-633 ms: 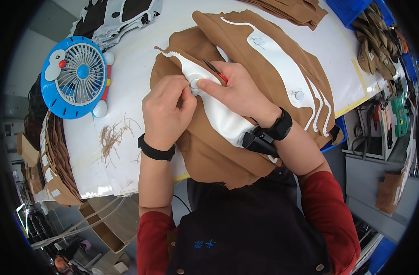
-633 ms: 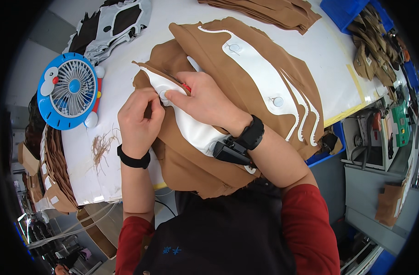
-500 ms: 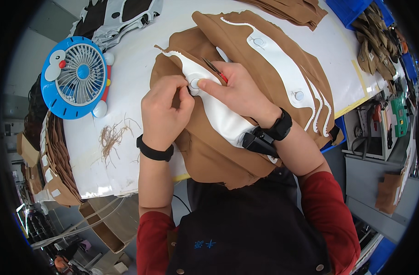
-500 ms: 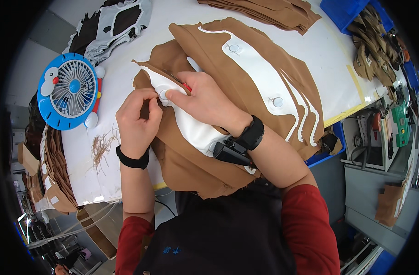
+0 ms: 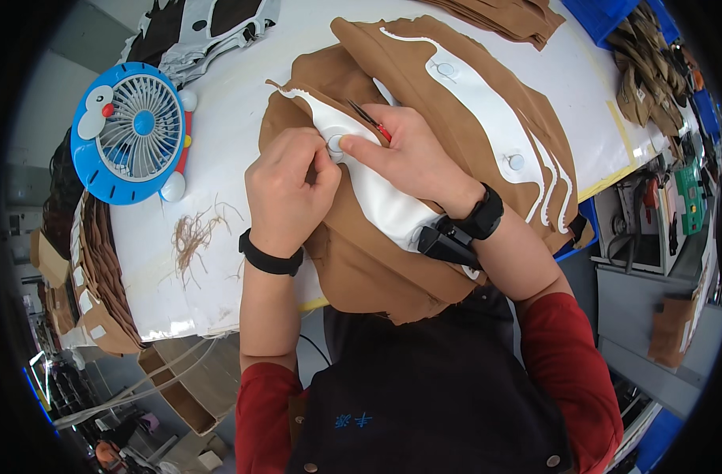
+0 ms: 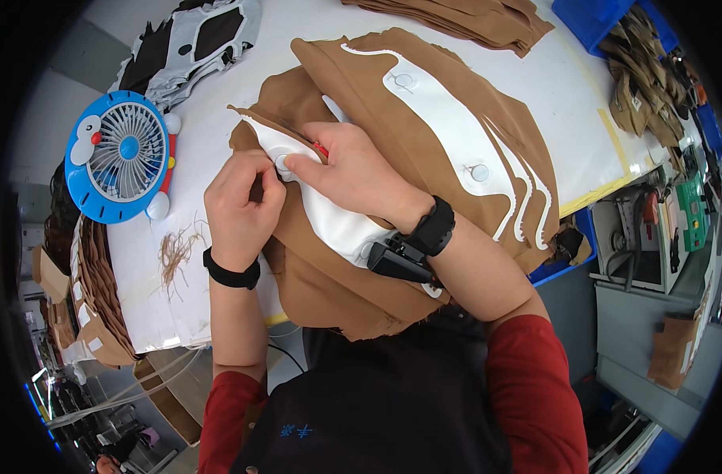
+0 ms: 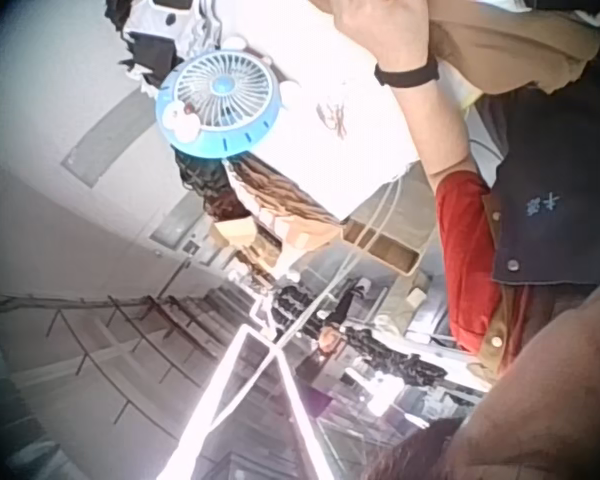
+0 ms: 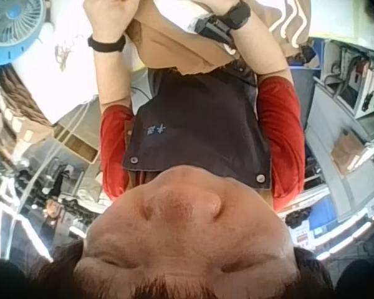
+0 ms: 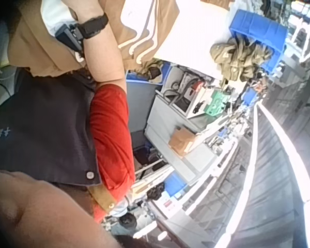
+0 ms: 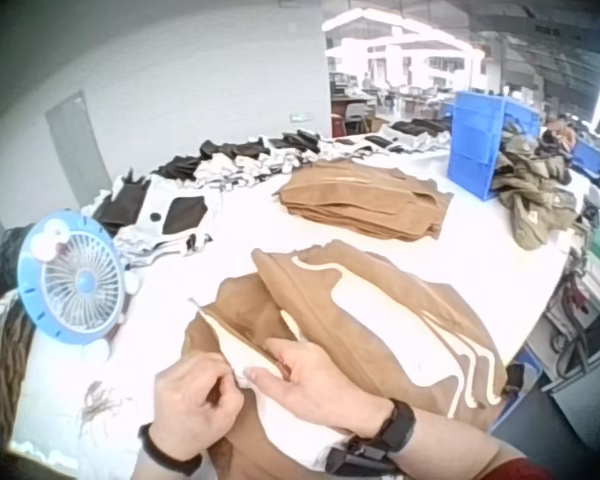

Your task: Trimming threads and excess material from leather pieces using snips at a workshop station.

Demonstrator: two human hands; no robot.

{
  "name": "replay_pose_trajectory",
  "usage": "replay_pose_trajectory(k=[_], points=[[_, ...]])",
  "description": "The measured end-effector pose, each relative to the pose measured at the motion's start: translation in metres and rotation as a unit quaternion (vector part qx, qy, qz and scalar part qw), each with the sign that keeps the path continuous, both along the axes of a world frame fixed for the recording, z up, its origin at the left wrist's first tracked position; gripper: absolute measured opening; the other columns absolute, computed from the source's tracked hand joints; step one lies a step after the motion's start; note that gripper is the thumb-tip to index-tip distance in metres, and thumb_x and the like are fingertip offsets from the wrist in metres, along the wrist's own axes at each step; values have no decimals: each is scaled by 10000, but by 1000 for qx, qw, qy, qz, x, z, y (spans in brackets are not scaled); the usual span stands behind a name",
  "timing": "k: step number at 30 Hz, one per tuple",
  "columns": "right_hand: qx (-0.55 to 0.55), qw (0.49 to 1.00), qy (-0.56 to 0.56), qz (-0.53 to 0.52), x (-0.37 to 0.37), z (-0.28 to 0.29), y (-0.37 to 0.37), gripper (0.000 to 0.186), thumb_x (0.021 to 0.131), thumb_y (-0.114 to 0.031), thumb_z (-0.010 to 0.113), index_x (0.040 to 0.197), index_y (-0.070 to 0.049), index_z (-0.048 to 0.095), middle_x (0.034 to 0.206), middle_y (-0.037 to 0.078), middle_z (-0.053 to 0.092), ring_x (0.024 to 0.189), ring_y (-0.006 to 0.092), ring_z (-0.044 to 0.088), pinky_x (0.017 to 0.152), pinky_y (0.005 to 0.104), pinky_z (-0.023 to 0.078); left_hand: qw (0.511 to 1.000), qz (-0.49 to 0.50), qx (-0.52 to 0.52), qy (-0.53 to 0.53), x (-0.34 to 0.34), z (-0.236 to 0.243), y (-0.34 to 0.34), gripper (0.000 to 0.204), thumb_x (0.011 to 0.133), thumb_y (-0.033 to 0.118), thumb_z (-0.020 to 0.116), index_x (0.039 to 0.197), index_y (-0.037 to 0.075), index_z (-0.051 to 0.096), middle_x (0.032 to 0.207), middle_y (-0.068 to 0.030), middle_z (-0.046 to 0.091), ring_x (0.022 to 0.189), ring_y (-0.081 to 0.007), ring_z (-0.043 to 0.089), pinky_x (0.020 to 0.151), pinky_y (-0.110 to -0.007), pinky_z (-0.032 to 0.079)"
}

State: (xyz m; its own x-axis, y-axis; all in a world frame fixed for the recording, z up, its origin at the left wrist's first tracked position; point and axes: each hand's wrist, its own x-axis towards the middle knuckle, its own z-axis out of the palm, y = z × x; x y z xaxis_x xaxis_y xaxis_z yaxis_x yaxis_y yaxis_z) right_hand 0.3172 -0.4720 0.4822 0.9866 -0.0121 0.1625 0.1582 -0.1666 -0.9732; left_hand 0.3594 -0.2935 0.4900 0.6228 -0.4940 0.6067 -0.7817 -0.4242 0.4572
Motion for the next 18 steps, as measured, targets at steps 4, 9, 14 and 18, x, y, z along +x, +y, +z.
replay_pose_trajectory(k=[4, 9, 14, 18], points=[[31, 999, 31, -2, -2, 5, 0, 246, 901, -205, 660, 917, 38, 627, 722, 50, 554, 663, 105, 488, 590, 297, 439, 999, -8, -45, 14, 0, 1, 2, 114, 769, -73, 625, 859, -9, 597, 819, -101, 648, 680, -215, 628, 643, -283, 512], [16, 999, 28, -2, -3, 8, 0, 248, 903, -202, 658, 948, 41, 638, 735, 52, 565, 664, 102, 495, 591, 292, 443, 999, -13, -30, 11, 0, 3, 0, 114, 771, -60, 633, 866, -11, 595, 818, -103, 641, 679, -220, 631, 644, -286, 513], [-17, 1000, 23, 9, 0, 1, -2, 242, 900, -198, 656, 930, 41, 639, 720, 61, 558, 668, 103, 495, 594, 293, 441, 1000, 4, -11, 13, 0, -1, 1, 111, 772, -62, 640, 855, -7, 590, 808, -105, 635, 676, -221, 626, 635, -290, 509], [-18, 999, 25, 9, -1, 6, 0, 240, 897, -198, 657, 921, 41, 637, 710, 65, 557, 668, 108, 497, 597, 298, 441, 999, 11, -23, -25, 3, -4, -1, 126, 723, -38, 657, 800, 38, 593, 771, -82, 632, 623, -254, 605, 549, -327, 492]])
